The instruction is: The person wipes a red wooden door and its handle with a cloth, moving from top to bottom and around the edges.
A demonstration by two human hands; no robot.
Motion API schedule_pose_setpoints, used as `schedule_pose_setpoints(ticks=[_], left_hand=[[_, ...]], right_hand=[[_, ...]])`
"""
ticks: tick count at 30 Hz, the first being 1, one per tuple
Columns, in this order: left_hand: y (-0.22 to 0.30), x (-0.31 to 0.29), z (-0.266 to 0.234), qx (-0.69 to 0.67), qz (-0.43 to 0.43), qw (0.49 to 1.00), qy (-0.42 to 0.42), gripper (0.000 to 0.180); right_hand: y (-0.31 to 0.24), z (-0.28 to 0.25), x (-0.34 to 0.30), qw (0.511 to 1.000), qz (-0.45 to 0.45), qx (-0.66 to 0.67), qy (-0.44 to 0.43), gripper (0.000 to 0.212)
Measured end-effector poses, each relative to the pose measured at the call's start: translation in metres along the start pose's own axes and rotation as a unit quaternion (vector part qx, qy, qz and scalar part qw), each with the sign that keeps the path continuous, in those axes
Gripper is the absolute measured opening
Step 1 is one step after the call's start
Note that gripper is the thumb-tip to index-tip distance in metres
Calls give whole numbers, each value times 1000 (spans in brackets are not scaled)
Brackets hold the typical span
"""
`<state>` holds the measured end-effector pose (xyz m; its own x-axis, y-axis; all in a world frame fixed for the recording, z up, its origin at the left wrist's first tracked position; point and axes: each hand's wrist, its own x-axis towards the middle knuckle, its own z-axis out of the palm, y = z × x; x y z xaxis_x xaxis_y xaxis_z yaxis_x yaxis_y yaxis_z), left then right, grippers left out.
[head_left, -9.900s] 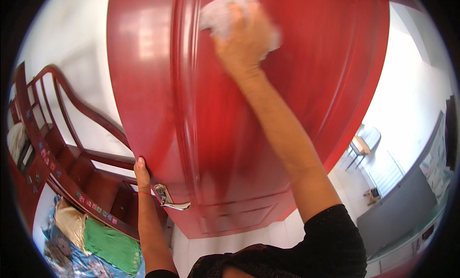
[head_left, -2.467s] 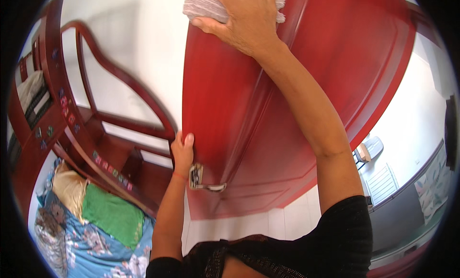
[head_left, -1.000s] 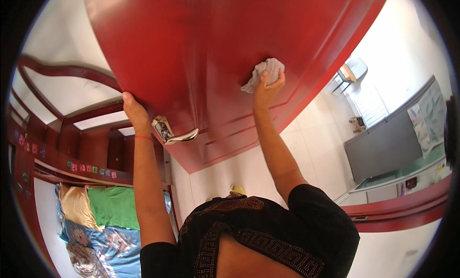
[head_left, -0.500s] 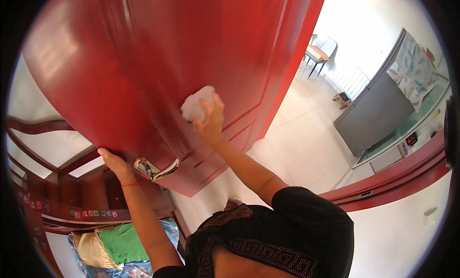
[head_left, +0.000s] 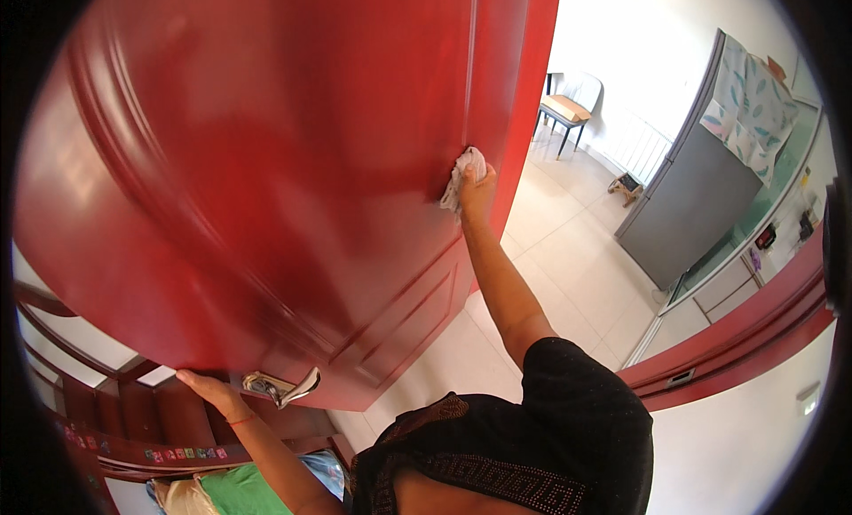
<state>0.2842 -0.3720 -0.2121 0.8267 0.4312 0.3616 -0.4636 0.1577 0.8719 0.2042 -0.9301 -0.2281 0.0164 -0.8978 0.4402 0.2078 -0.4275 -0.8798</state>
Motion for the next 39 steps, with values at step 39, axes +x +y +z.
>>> schedule_pose_setpoints(ticks=[39], left_hand=[[-8,15,6,20,46,993,103,73]], right_hand=[[-239,48,177,841,-535,-37,-70,60]])
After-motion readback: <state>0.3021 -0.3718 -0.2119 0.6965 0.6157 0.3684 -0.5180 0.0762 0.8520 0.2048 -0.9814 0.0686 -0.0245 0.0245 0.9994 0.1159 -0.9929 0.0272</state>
